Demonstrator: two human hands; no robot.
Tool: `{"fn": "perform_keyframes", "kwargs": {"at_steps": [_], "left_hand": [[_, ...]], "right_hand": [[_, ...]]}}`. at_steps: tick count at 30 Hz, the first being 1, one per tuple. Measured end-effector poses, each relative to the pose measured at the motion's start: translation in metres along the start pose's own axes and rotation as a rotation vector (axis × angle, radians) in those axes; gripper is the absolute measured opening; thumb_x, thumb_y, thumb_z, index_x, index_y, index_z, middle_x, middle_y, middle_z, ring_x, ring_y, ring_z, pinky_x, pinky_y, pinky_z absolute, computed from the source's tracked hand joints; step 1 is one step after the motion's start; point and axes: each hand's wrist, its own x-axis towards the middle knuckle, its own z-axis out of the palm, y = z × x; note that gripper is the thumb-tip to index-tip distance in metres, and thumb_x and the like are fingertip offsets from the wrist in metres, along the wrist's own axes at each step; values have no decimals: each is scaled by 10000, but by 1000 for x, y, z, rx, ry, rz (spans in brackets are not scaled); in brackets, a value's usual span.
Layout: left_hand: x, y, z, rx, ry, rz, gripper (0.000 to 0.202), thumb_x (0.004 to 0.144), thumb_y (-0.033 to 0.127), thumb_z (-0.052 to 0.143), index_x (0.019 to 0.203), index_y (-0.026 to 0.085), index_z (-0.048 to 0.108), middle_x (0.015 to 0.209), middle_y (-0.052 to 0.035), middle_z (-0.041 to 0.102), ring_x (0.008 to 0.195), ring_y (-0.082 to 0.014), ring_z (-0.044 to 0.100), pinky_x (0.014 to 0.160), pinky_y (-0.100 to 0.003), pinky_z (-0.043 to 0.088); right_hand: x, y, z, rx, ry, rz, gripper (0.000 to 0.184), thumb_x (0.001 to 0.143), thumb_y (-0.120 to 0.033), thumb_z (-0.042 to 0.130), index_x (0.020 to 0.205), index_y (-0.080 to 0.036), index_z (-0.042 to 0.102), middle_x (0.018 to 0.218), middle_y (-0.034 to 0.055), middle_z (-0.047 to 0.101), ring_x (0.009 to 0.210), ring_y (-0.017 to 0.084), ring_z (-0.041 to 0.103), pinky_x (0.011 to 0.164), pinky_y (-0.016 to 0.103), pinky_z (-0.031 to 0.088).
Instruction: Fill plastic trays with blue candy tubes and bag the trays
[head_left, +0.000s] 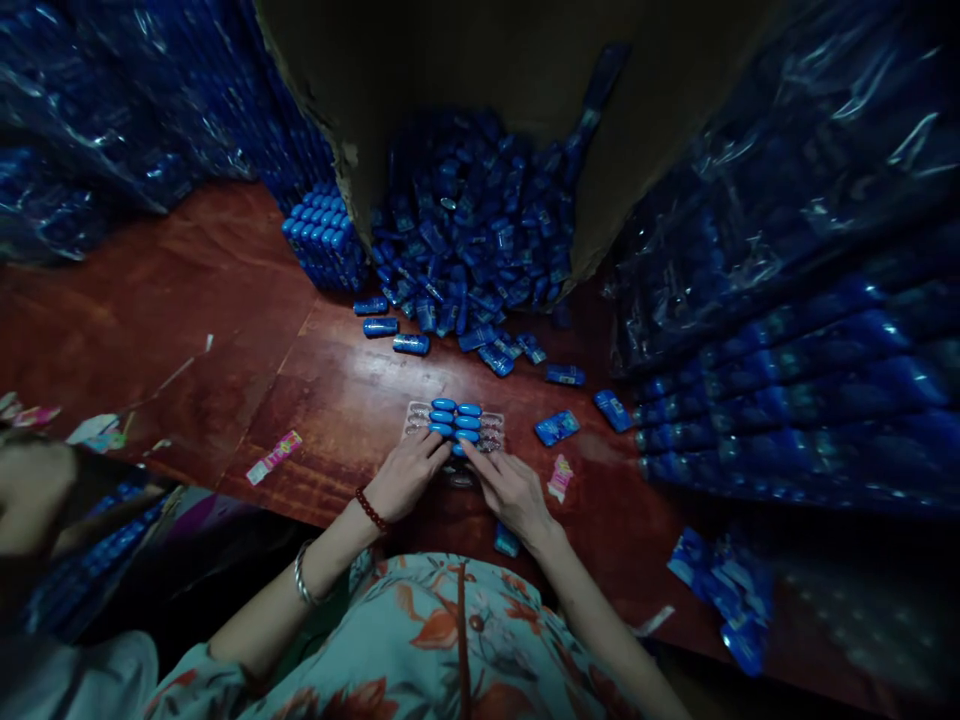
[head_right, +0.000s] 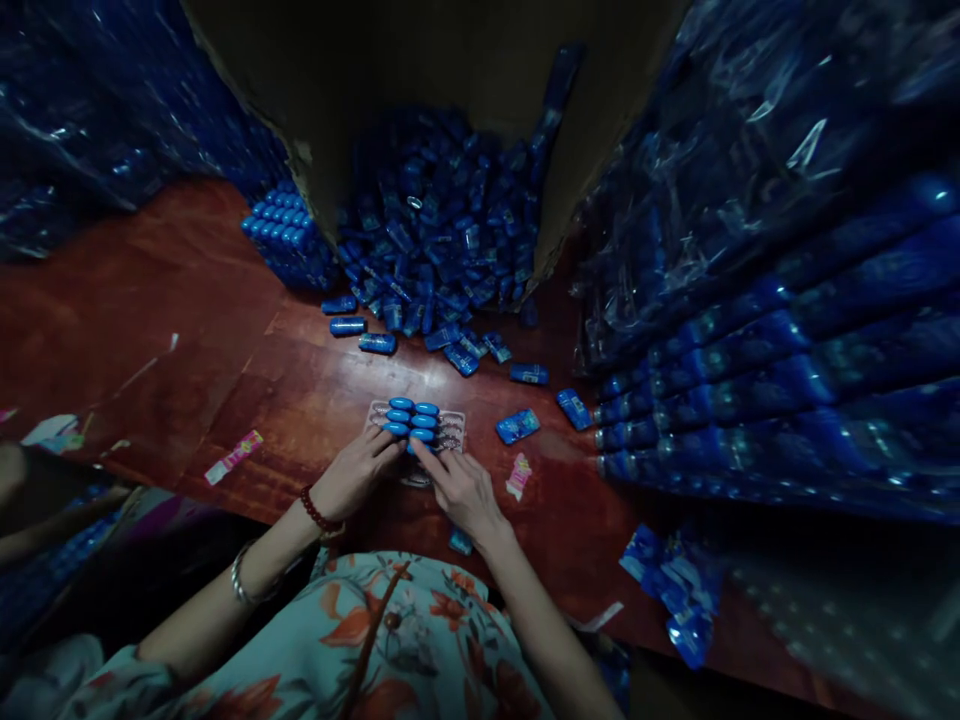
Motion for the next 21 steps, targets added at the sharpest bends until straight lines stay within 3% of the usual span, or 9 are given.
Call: {"fn": "perform_keyframes", "kwargs": {"at_steps": [2, 4, 6, 8, 10, 12, 15, 18, 21], "left_hand": [[-4, -9, 2, -18, 91, 45, 308, 898, 154, 430, 1190, 189, 520, 1094, -97, 581, 979, -203, 526, 857, -377, 481], [-3, -24, 3, -62, 254, 16, 304, 903, 178, 440, 1196, 207, 518, 1105, -89, 580, 979, -188, 539, 843, -346, 482], [9, -45, 3, -101, 448, -149, 261, 916, 200, 419, 1146, 189, 542, 1046, -85, 584, 947, -174, 554, 811, -313, 488], [33, -70, 0, -69, 522, -376, 263, 925, 228, 400, 1134, 155, 540, 1035, -98, 569, 958, -183, 553, 814, -315, 486], [63, -92, -3, 67, 349, -523, 320, 907, 263, 444, 1190, 128, 507, 1142, -137, 529, 1054, -228, 516, 879, -356, 457], [91, -107, -6, 166, 141, -543, 342, 867, 270, 515, 1180, 130, 521, 1174, -147, 519, 1082, -267, 500, 901, -381, 435], [114, -112, -6, 190, 28, -532, 279, 847, 228, 526, 1103, 121, 559, 1170, -157, 526, 1024, -278, 540, 847, -369, 452], [107, -107, -3, 203, -13, -567, 263, 886, 202, 424, 1096, 98, 544, 1161, -186, 524, 963, -279, 578, 771, -369, 475], [76, -100, -4, 214, -32, -608, 269, 905, 225, 379, 1086, 102, 536, 1111, -186, 547, 920, -274, 602, 736, -371, 486]], "right_hand": [[-10, 17, -12, -33, 87, 123, 565, 849, -49, 370, 1382, -237, 388, 830, 37, 564, 775, 156, 541, 729, 270, 467], [-17, 41, -27, -134, 68, 263, 583, 799, -31, 401, 1337, -253, 447, 1023, 78, 574, 909, 197, 531, 763, 319, 470], [-17, 63, -40, -287, -82, 310, 589, 754, -32, 455, 1298, -255, 491, 1209, 108, 530, 1013, 262, 496, 742, 371, 463], [-9, 76, -47, -402, -246, 292, 586, 744, -27, 476, 1287, -247, 502, 1274, 120, 512, 1067, 299, 475, 726, 388, 449], [4, 78, -50, -443, -375, 256, 518, 775, -25, 452, 1253, -210, 529, 1198, 134, 569, 1062, 295, 490, 748, 394, 436], [16, 71, -51, -427, -466, 224, 412, 821, -44, 412, 1182, -157, 575, 1097, 147, 617, 1018, 281, 522, 786, 403, 421], [18, 56, -55, -272, -435, 264, 361, 890, -136, 380, 1216, -135, 536, 1074, 147, 628, 980, 260, 551, 845, 414, 408], [5, 38, -58, 61, -260, 351, 388, 922, -275, 410, 1304, -220, 445, 1127, 97, 614, 996, 227, 561, 896, 408, 413], [-7, 14, -52, 386, -72, 406, 292, 889, -356, 499, 1165, -276, 549, 1070, 42, 633, 960, 199, 581, 871, 367, 451]]}}
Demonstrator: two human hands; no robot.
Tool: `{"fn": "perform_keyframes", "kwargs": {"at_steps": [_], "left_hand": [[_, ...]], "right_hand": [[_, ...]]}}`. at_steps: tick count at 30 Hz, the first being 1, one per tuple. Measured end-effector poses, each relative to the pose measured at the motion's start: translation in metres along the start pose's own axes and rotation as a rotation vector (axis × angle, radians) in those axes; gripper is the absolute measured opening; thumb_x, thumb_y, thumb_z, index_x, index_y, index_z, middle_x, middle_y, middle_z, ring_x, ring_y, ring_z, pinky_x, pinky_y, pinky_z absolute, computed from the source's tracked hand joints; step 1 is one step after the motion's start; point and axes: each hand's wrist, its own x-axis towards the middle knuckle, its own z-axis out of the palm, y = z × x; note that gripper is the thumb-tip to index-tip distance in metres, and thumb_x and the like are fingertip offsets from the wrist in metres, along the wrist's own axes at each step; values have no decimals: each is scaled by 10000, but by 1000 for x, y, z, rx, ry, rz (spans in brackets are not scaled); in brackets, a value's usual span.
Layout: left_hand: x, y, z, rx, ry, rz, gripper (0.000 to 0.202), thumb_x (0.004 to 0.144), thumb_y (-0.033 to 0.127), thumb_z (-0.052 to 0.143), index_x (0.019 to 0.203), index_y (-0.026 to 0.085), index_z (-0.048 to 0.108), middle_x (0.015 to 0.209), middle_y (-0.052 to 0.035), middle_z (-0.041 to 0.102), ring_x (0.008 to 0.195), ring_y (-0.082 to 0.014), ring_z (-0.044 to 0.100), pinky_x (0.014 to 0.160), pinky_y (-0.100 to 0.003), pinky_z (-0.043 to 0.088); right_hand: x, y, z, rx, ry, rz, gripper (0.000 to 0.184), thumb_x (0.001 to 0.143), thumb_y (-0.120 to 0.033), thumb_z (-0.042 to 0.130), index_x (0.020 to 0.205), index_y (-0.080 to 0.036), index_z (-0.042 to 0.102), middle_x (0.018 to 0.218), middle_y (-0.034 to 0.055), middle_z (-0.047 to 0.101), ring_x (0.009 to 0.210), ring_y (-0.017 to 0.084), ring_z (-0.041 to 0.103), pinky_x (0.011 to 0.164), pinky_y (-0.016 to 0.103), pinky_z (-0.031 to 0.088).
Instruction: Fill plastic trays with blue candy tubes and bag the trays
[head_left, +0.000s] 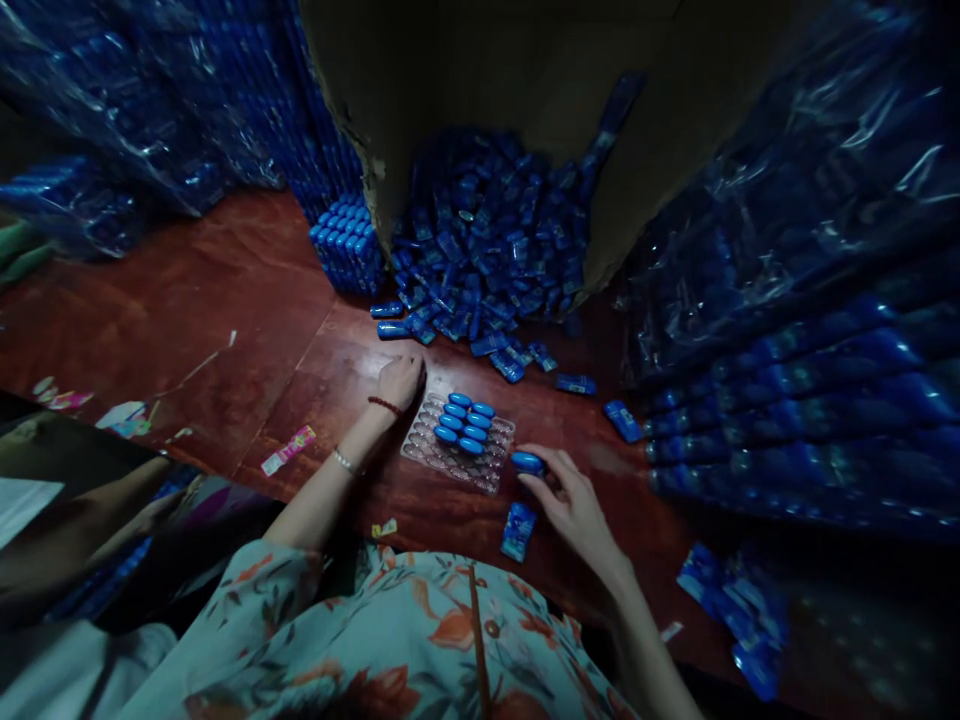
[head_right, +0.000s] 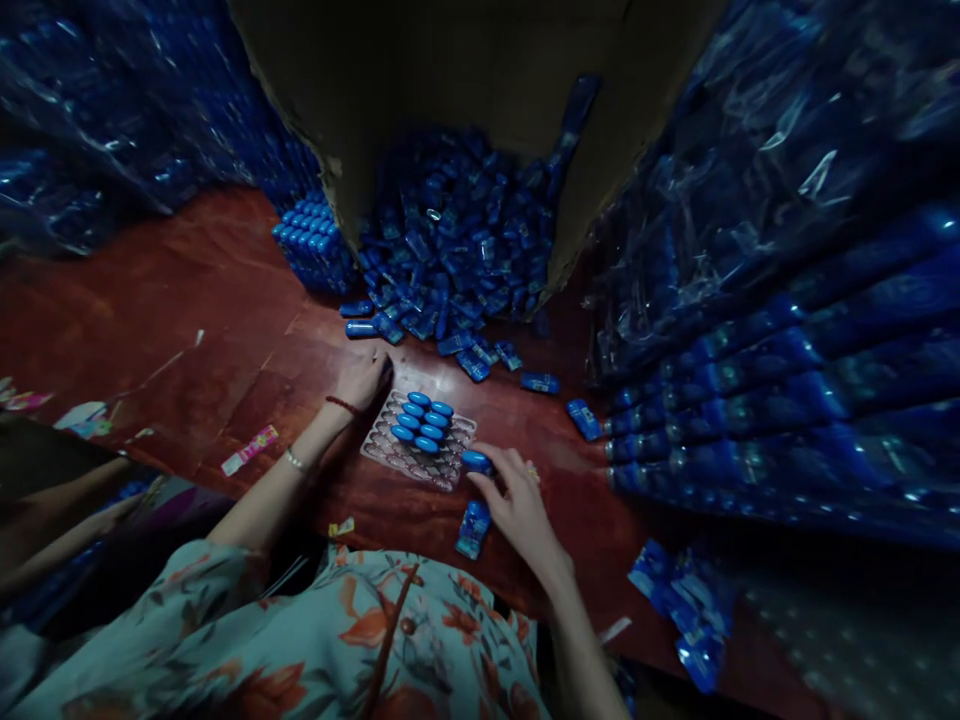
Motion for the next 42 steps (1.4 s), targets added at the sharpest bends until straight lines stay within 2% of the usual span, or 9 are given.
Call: {"fn": "perform_keyframes", "kwargs": {"at_steps": [6, 10, 13, 23, 30, 34, 37, 40, 42], "left_hand": [[-85, -30, -8, -506, 254, -12, 278, 904, 276, 406, 1124, 143, 508, 1019, -94, 627, 908, -180, 620, 814, -307, 502], [-138, -18, -11, -713, 261, -28, 284, 870, 304, 505, 1113, 161, 535, 977, -59, 656, 867, -167, 638, 760, -281, 526], [-154, 0, -4, -728, 276, 107, 200, 884, 259, 492, 1039, 168, 581, 932, -60, 659, 863, -163, 636, 782, -281, 530], [-132, 14, 1, -437, 325, 570, 292, 915, 115, 396, 1163, 169, 540, 984, -99, 609, 890, -149, 586, 733, -262, 535], [-135, 19, 10, -408, 318, 588, 305, 919, 117, 377, 1191, 166, 505, 956, -96, 597, 852, -144, 582, 706, -258, 528], [-135, 21, 11, -375, 305, 574, 266, 915, 111, 376, 1131, 146, 527, 908, -86, 584, 784, -143, 554, 666, -250, 511], [-131, 26, 3, -313, 209, 570, 240, 921, 124, 362, 1071, 150, 548, 928, -87, 577, 811, -156, 541, 698, -273, 503], [-127, 34, -4, -204, 58, 597, 215, 919, 143, 372, 970, 160, 580, 912, -78, 574, 831, -178, 526, 730, -307, 490], [-125, 40, -7, -151, -1, 601, 222, 917, 145, 371, 933, 164, 591, 903, -78, 571, 842, -191, 519, 739, -324, 482]], "right_hand": [[-3, -16, 55, 295, 260, -112, 137, 843, -237, 583, 978, -228, 605, 921, 21, 658, 865, 162, 620, 805, 300, 499], [-1, -9, 66, 141, 276, -296, 209, 868, -137, 502, 1038, -208, 600, 951, 55, 646, 889, 166, 608, 815, 303, 505], [1, -10, 58, -94, 189, -383, 223, 875, -105, 460, 1033, -175, 600, 886, 69, 632, 834, 171, 577, 750, 287, 504], [23, -68, 30, -674, -227, -314, 198, 847, -48, 451, 900, -189, 580, 843, 64, 577, 818, 200, 527, 692, 298, 431], [37, -73, 34, -666, -337, -264, 210, 847, -63, 454, 943, -187, 594, 878, 82, 597, 852, 225, 538, 687, 318, 436], [33, -60, 32, -614, -298, -284, 232, 871, -97, 460, 1020, -188, 613, 942, 86, 621, 893, 211, 553, 770, 330, 438], [19, -37, 23, -420, -122, -296, 270, 913, -197, 453, 1146, -200, 589, 1008, 81, 639, 914, 188, 574, 815, 322, 445], [-6, -11, 9, -175, 66, -110, 257, 924, -272, 446, 1105, -204, 615, 996, 66, 658, 908, 170, 607, 829, 304, 470], [-25, 2, 1, -124, 20, 18, 235, 902, -322, 486, 1053, -224, 636, 984, 51, 672, 931, 185, 626, 829, 315, 491]]}}
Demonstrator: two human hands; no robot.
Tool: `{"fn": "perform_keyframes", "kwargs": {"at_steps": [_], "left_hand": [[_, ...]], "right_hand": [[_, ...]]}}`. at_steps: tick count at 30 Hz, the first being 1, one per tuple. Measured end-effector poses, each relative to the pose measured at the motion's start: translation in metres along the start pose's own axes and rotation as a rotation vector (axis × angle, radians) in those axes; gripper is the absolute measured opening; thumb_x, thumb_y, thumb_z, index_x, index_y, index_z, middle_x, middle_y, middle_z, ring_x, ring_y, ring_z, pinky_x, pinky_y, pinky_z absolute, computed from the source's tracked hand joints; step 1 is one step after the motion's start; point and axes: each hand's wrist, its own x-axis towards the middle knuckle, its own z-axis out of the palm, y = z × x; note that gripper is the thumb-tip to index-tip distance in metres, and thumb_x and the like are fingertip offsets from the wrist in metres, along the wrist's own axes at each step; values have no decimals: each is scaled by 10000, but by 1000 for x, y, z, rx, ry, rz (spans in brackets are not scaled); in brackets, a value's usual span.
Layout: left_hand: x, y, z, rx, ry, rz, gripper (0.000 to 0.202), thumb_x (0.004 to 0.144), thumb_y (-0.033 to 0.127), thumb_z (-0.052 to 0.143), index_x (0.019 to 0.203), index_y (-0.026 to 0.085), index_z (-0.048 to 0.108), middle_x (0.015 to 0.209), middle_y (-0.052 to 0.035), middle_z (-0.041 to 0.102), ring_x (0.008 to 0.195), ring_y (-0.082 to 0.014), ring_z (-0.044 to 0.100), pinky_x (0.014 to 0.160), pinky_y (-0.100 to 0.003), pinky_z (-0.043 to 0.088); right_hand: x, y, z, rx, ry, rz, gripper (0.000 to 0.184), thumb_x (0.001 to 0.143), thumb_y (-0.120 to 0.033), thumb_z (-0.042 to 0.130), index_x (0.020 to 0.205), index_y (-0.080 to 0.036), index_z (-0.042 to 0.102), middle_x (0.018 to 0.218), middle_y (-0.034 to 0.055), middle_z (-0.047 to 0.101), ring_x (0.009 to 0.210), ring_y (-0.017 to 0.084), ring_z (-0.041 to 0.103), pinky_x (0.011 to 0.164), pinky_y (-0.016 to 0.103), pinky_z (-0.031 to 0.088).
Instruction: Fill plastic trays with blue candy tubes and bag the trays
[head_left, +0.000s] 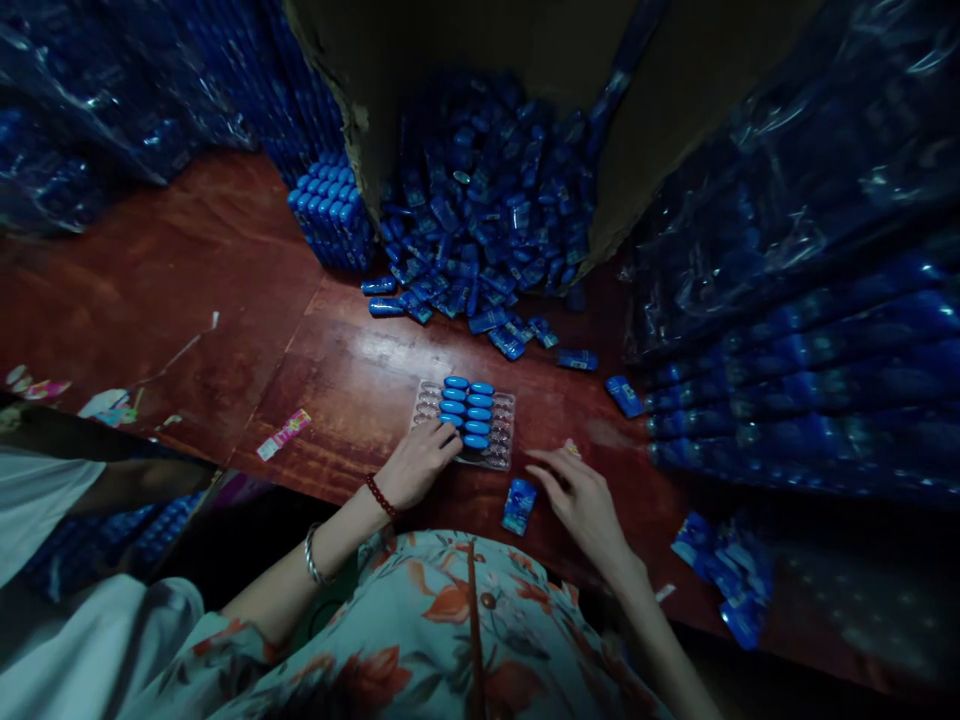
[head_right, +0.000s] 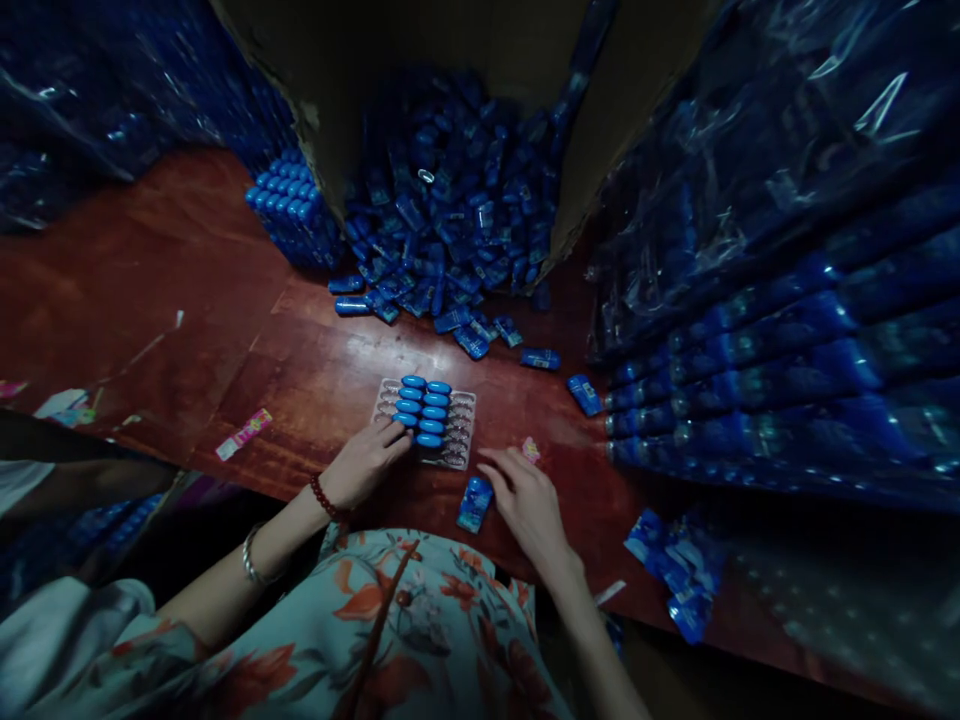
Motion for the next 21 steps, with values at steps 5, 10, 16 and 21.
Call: {"fn": "perform_keyframes", "kwargs": {"at_steps": [5, 10, 16, 21], "left_hand": [[-1, 0, 2, -64, 143, -2, 238, 922, 195, 401, 1067, 192, 590, 985, -84, 575, 881, -188, 518, 761, -334, 474], [19, -51, 3, -277, 555, -221, 222, 908, 232, 444, 1045, 194, 614, 1016, -83, 561, 873, -157, 552, 746, -287, 483], [84, -150, -17, -225, 588, -741, 370, 763, 259, 648, 1103, 136, 570, 1150, -152, 499, 1085, -297, 480, 937, -468, 391], [94, -170, -12, -327, 498, -760, 189, 779, 270, 629, 919, 144, 624, 1105, -155, 535, 1033, -304, 518, 896, -442, 408]], "right_hand": [[-38, 7, 13, -201, -198, 55, 589, 716, -435, 688, 1245, -237, 520, 1202, 118, 581, 1052, 290, 608, 762, 373, 544], [-32, 14, 41, -191, -211, 148, 591, 661, -364, 723, 1180, -193, 499, 1177, 143, 565, 982, 285, 638, 693, 339, 546], [0, 29, 27, -132, -190, 300, 602, 649, -415, 704, 1145, -190, 447, 1120, 151, 610, 1044, 317, 600, 759, 374, 499], [17, 39, 18, -106, -18, 428, 590, 691, -620, 576, 1084, -194, 460, 941, 126, 654, 845, 316, 648, 652, 375, 481]]}}
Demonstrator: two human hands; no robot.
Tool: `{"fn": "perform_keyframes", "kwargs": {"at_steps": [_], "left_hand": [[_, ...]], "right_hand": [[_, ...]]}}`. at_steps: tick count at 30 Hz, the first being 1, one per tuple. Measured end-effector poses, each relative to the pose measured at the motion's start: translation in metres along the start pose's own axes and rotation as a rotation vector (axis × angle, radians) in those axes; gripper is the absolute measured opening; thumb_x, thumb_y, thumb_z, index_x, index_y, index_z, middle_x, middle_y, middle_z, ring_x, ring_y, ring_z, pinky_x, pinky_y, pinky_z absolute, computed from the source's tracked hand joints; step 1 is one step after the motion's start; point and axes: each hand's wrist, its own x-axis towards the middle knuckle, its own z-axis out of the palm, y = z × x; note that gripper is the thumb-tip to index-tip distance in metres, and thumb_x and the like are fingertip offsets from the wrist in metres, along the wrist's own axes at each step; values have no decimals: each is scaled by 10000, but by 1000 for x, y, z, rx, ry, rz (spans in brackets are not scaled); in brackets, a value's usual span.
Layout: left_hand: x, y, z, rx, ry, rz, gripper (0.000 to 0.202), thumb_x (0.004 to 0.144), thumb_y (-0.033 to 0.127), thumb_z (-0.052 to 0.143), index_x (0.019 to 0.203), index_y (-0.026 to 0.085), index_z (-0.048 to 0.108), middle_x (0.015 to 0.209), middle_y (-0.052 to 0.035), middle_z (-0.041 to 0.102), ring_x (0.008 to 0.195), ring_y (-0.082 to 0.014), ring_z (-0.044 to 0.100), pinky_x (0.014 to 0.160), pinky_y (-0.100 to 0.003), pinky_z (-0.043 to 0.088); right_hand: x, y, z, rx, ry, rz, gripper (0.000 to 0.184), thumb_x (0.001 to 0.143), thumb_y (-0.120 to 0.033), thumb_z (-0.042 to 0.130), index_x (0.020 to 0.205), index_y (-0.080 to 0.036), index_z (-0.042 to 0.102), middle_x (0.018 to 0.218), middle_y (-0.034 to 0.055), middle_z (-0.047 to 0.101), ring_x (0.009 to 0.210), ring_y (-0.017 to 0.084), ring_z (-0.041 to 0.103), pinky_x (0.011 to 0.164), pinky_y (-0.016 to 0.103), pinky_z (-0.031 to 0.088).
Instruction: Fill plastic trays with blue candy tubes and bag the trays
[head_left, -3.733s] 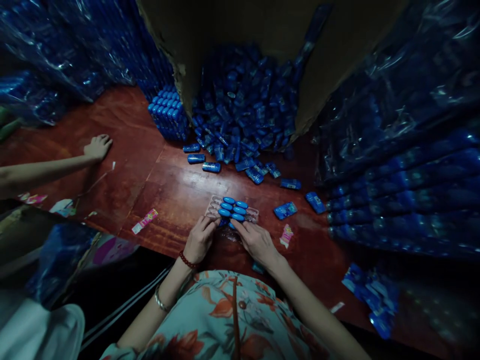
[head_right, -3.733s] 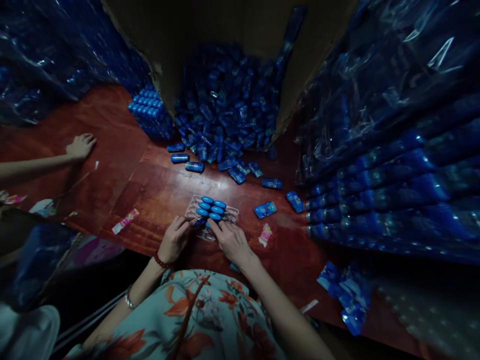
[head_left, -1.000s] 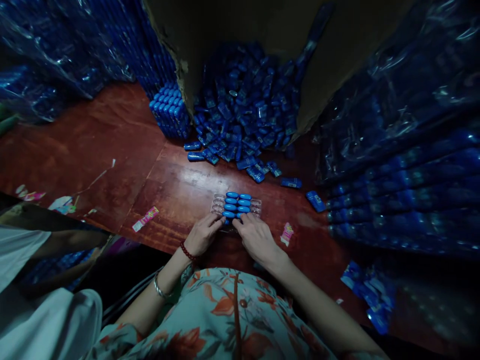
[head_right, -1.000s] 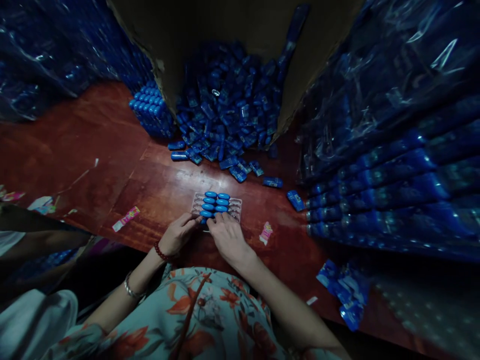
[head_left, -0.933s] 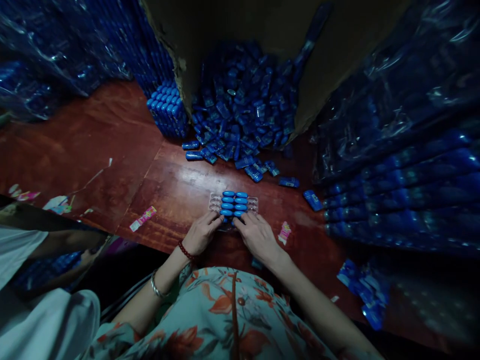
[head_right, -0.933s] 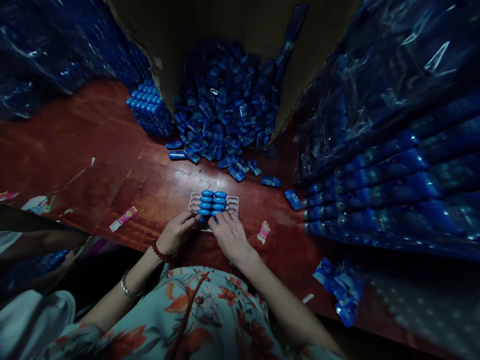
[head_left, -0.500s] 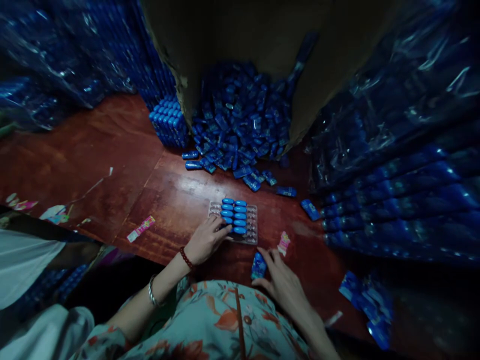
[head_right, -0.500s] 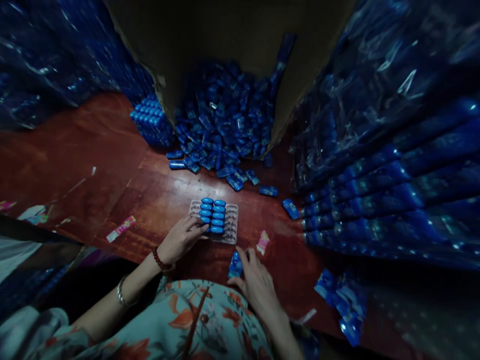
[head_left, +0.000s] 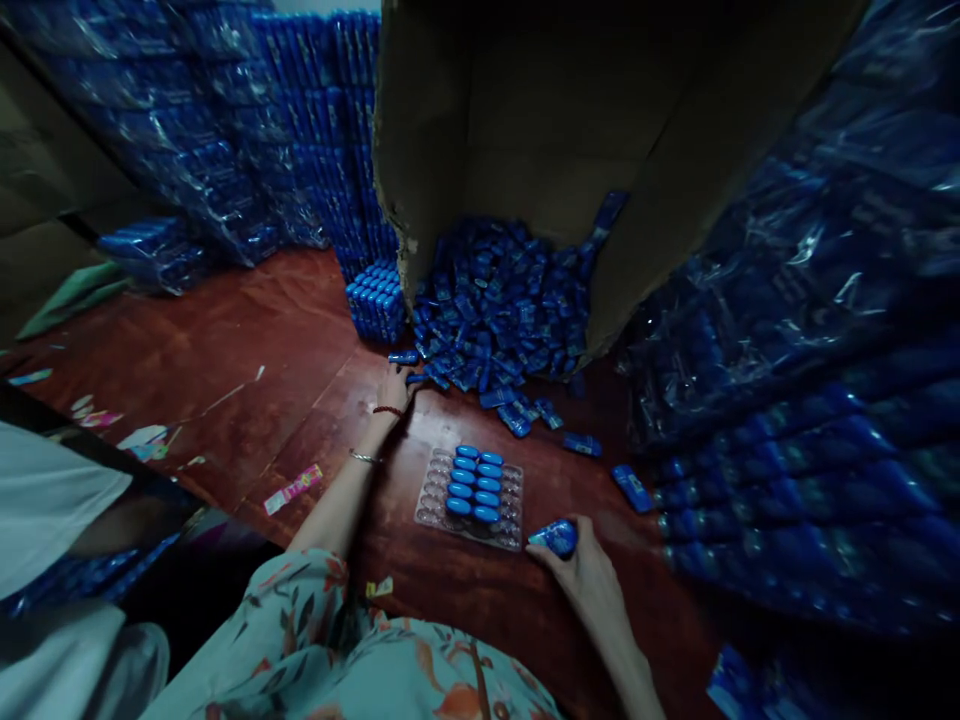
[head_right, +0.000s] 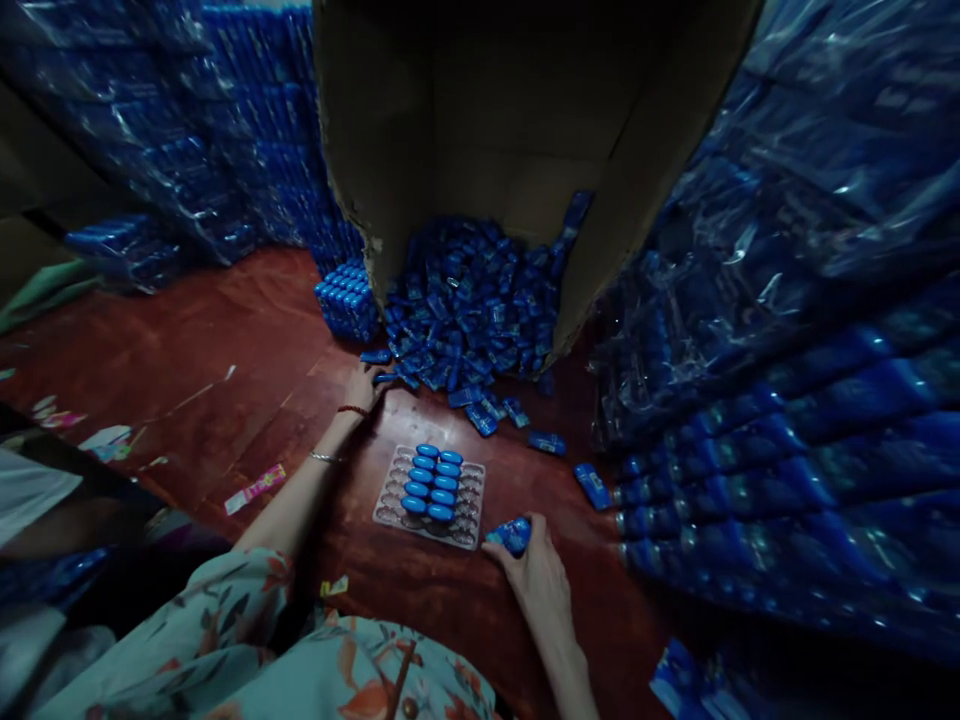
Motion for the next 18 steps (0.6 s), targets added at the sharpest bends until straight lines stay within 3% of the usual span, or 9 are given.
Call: {"fn": "perform_keyframes", "kwargs": {"at_steps": [3, 7, 11, 15, 18], "left_hand": [[-23, -8, 4, -87, -38, -5, 144, 787, 255, 608, 886, 152, 624, 996, -114, 573, 962, -255, 564, 861, -382, 437], [-67, -17, 6, -248, -55, -61, 312, 799, 342, 587, 1046, 158, 537, 893, -63, 607, 831, -192, 607, 759, -328, 486], [-111, -12, -3, -404, -88, -144, 424, 833, 478, 496, 1092, 147, 446, 732, -11, 611, 589, -129, 590, 580, -263, 497], [-143, 9, -26, -588, -129, -145, 389, 790, 473, 565, 1005, 154, 510, 906, -56, 652, 812, -150, 627, 748, -288, 518], [-161, 26, -47, -641, -148, -163, 360, 770, 446, 604, 973, 151, 567, 988, -73, 659, 927, -178, 618, 853, -326, 499]], "right_hand": [[15, -3, 4, 137, 107, 3, 581, 656, -639, 591, 1024, -203, 484, 807, 79, 654, 721, 282, 642, 622, 360, 472], [39, -15, 8, 406, 114, 25, 491, 683, -610, 578, 945, -197, 535, 671, 14, 621, 529, 188, 577, 548, 305, 456], [54, -25, 8, 599, 86, 42, 562, 713, -575, 557, 1096, -164, 574, 648, -7, 618, 415, 123, 491, 443, 252, 402], [53, -24, 7, 638, 50, 106, 575, 689, -556, 593, 1061, -120, 649, 479, -27, 540, 382, 117, 443, 395, 238, 345], [41, -17, 6, 801, 3, 177, 594, 652, -564, 628, 1038, -112, 638, 480, -31, 532, 378, 108, 459, 367, 218, 339]]}}
